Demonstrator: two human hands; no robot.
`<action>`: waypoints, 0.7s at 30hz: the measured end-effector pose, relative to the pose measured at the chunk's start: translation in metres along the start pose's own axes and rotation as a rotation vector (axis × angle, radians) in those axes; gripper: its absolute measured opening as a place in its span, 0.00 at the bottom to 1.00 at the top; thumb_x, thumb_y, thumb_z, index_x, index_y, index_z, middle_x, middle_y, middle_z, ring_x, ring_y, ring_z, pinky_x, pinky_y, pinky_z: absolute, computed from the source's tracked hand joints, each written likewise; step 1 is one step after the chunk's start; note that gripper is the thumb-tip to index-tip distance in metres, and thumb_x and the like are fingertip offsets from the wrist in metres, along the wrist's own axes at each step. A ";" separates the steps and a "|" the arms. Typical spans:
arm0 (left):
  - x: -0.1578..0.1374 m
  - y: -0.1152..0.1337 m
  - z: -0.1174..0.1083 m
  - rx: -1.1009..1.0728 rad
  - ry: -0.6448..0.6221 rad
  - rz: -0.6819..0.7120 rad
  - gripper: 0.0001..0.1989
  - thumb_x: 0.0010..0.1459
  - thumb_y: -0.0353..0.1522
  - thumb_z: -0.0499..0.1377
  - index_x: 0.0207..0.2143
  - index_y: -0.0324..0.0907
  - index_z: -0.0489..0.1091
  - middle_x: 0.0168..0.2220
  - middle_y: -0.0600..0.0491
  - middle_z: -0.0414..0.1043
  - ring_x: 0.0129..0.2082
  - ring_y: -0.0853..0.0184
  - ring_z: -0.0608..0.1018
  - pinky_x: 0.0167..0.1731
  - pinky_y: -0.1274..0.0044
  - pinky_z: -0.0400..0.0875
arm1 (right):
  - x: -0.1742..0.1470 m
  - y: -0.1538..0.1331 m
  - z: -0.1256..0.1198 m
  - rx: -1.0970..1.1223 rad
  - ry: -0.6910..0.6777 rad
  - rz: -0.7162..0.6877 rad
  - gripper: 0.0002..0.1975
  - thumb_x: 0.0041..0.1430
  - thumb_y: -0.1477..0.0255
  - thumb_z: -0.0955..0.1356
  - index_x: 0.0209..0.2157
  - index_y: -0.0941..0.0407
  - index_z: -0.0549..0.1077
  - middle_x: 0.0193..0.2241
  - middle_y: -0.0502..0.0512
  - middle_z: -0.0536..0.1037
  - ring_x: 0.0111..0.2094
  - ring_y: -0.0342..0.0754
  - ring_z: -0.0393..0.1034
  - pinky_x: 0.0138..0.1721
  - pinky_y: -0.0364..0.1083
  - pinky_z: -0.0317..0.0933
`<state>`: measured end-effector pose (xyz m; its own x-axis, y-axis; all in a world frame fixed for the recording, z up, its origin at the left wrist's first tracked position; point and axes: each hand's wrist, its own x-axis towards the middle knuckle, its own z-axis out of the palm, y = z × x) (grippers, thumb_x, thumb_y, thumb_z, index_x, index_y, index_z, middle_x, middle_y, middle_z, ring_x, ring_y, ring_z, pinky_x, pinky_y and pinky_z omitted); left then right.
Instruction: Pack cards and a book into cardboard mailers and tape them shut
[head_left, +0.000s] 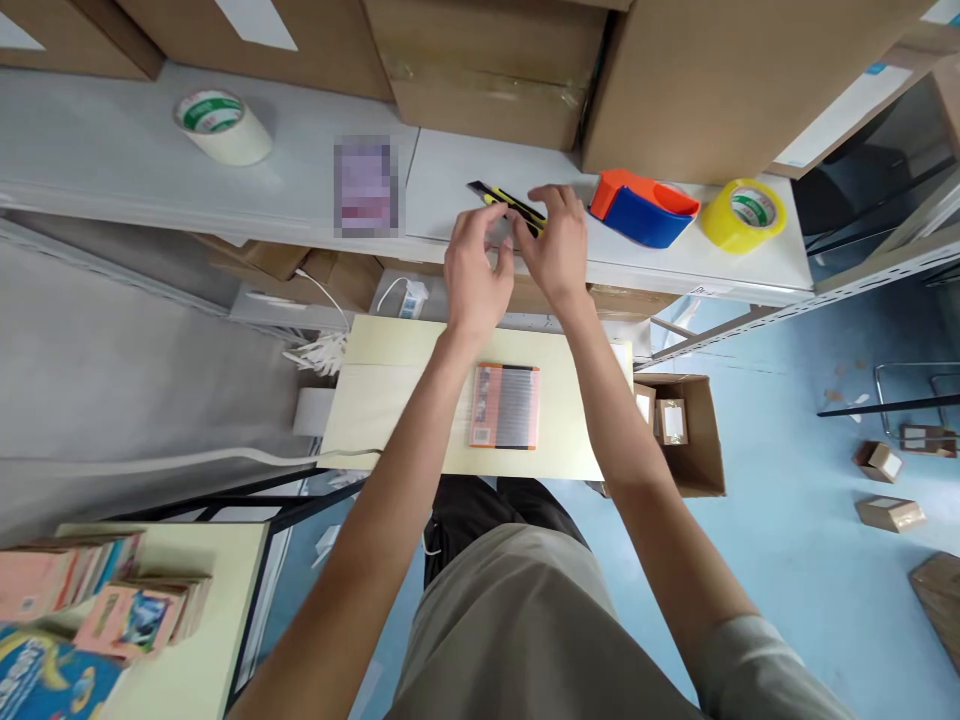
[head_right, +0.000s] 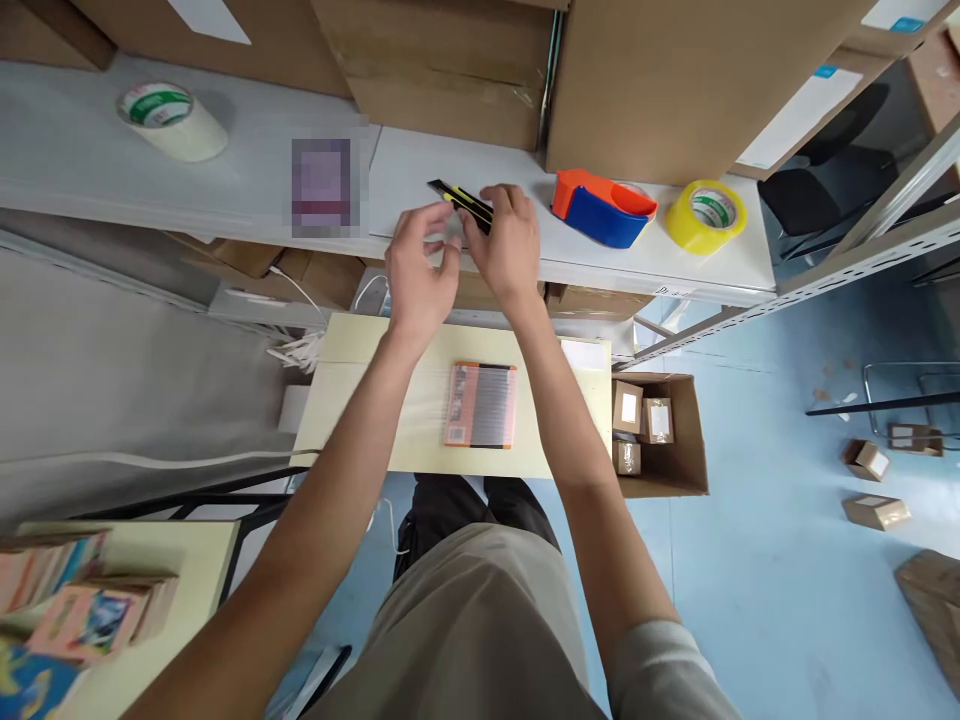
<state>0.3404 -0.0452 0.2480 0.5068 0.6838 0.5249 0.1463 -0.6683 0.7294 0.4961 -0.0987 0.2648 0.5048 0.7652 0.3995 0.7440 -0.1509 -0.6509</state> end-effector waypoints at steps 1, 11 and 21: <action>0.005 -0.004 -0.001 0.001 0.010 0.009 0.19 0.81 0.40 0.57 0.69 0.53 0.68 0.66 0.49 0.75 0.71 0.55 0.79 0.67 0.63 0.80 | 0.012 0.002 0.004 -0.022 -0.030 0.017 0.21 0.84 0.56 0.66 0.60 0.60 0.74 0.63 0.68 0.77 0.68 0.57 0.70 0.74 0.59 0.63; -0.131 -0.088 -0.006 0.123 -0.158 -0.329 0.22 0.76 0.31 0.55 0.69 0.47 0.71 0.66 0.45 0.78 0.72 0.53 0.77 0.74 0.58 0.73 | -0.100 -0.018 0.011 -0.115 0.055 -0.062 0.22 0.87 0.62 0.62 0.71 0.57 0.70 0.66 0.65 0.77 0.66 0.57 0.70 0.74 0.57 0.64; -0.308 -0.132 -0.010 0.252 -0.644 -0.628 0.34 0.63 0.29 0.65 0.71 0.45 0.72 0.87 0.42 0.45 0.87 0.41 0.42 0.83 0.44 0.43 | -0.327 0.010 0.065 0.090 -0.232 0.525 0.27 0.79 0.58 0.64 0.73 0.50 0.68 0.64 0.70 0.75 0.69 0.65 0.71 0.71 0.69 0.68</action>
<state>0.1563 -0.1649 -0.0051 0.6344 0.6978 -0.3327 0.6950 -0.3264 0.6407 0.3094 -0.3098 0.0857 0.6796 0.7207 -0.1372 0.3742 -0.5014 -0.7801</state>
